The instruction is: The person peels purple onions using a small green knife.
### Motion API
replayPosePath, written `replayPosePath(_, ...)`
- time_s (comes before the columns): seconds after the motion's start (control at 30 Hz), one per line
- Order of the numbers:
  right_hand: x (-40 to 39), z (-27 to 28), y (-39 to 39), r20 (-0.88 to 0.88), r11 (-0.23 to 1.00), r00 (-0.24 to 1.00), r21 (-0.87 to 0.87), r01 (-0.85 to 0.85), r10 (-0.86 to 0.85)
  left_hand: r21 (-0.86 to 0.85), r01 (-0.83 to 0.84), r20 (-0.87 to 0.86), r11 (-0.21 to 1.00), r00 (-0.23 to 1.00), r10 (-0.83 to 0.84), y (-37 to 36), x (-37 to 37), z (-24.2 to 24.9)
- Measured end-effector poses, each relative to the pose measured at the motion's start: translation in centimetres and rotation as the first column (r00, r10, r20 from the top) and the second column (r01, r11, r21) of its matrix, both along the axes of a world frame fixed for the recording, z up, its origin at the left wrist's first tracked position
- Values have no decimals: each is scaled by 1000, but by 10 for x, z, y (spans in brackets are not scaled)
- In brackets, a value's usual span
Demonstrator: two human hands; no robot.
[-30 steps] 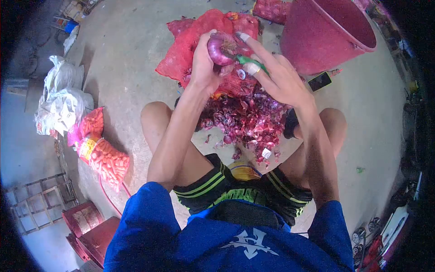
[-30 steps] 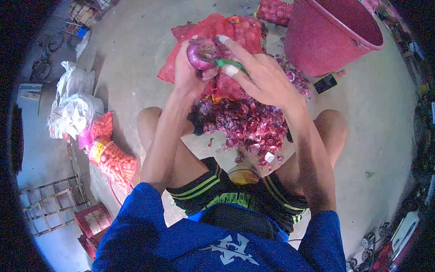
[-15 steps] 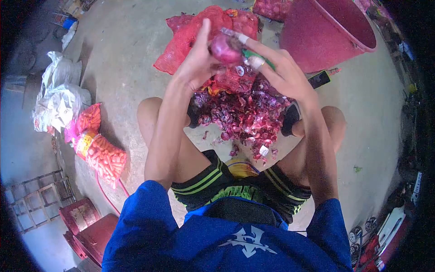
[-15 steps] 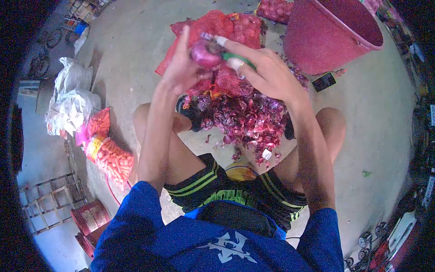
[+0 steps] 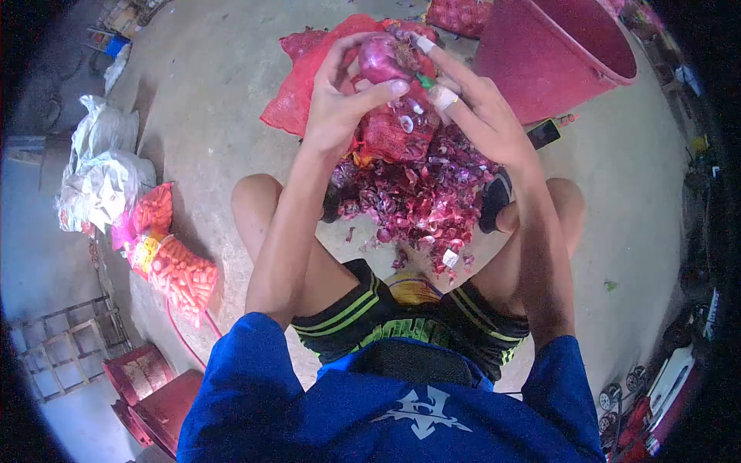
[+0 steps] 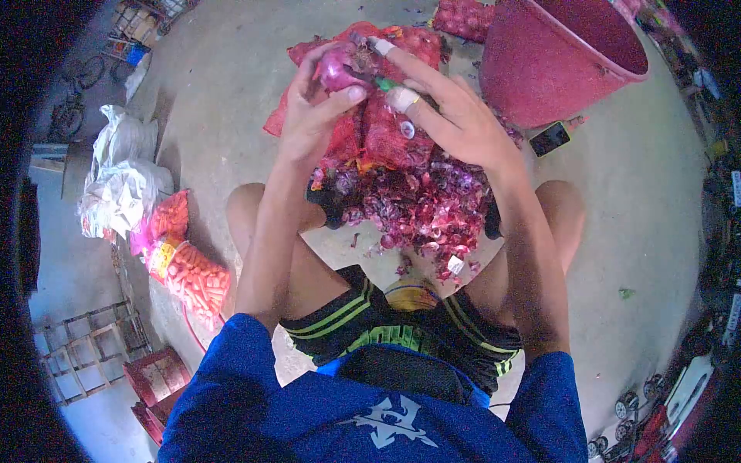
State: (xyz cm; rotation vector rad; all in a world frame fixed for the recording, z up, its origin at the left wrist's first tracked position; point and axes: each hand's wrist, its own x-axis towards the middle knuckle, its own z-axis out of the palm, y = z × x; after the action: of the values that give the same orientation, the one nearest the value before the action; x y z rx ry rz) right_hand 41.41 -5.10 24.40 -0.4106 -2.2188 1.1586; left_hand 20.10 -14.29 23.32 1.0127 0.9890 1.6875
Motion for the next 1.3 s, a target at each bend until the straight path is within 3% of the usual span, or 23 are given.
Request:
replayPosePath(0.07,2,1,0,37,1000,999,-12,-5,5,32,-9,62,999,998,7,0,3,0)
replayPosePath(0.23,3,-4,5,14,981,999,191,25,-29,73,63,164,995,984,-74,1,-1,-10)
replayPosePath(0.37,7,1,4,79,993,997,120,12,-22,68,147,151,987,976,-156,-2,-12,-10)
replayPosePath(0.43,7,-1,7,56,977,998,212,16,-28,-44,297,166,954,944,-286,-4,-23,-9)
replayPosePath(0.57,8,1,6,81,989,997,149,-24,12,-55,300,214,952,935,-282,-7,-17,-8)
replayPosePath(0.67,7,0,5,30,987,1000,160,-12,7,-136,245,176,960,960,-220,-6,-10,0)
replayPosePath(0.73,8,-3,7,10,995,1000,102,-8,7,-156,79,117,985,991,-61,-6,0,4)
replayPosePath(0.77,8,-3,7,12,995,1000,102,-8,6,-156,79,119,985,991,-61,-4,5,-1)
replayPosePath(0.83,5,-3,5,-56,991,998,131,7,0,98,-115,-68,989,990,122,-3,13,-10)
replayPosePath(0.97,3,-11,7,-85,980,996,198,27,-10,98,-234,-236,967,939,251,-4,15,-8)
replayPosePath(1.03,6,-8,8,17,986,1000,165,17,-20,6,-112,-27,994,993,112,-6,10,-3)
replayPosePath(1.13,7,2,4,176,989,983,146,16,-42,-72,28,-7,997,1000,-29,-9,-6,-1)
replayPosePath(1.17,6,-1,6,176,989,984,146,16,-42,-71,28,-8,997,1000,-29,-9,-10,-1)
replayPosePath(1.23,3,-6,7,41,947,999,320,18,-33,-194,126,106,973,989,-107,-12,-15,-3)
replayPosePath(1.3,3,-5,6,41,960,999,279,0,-11,-161,137,70,977,989,-127,-12,-17,-4)
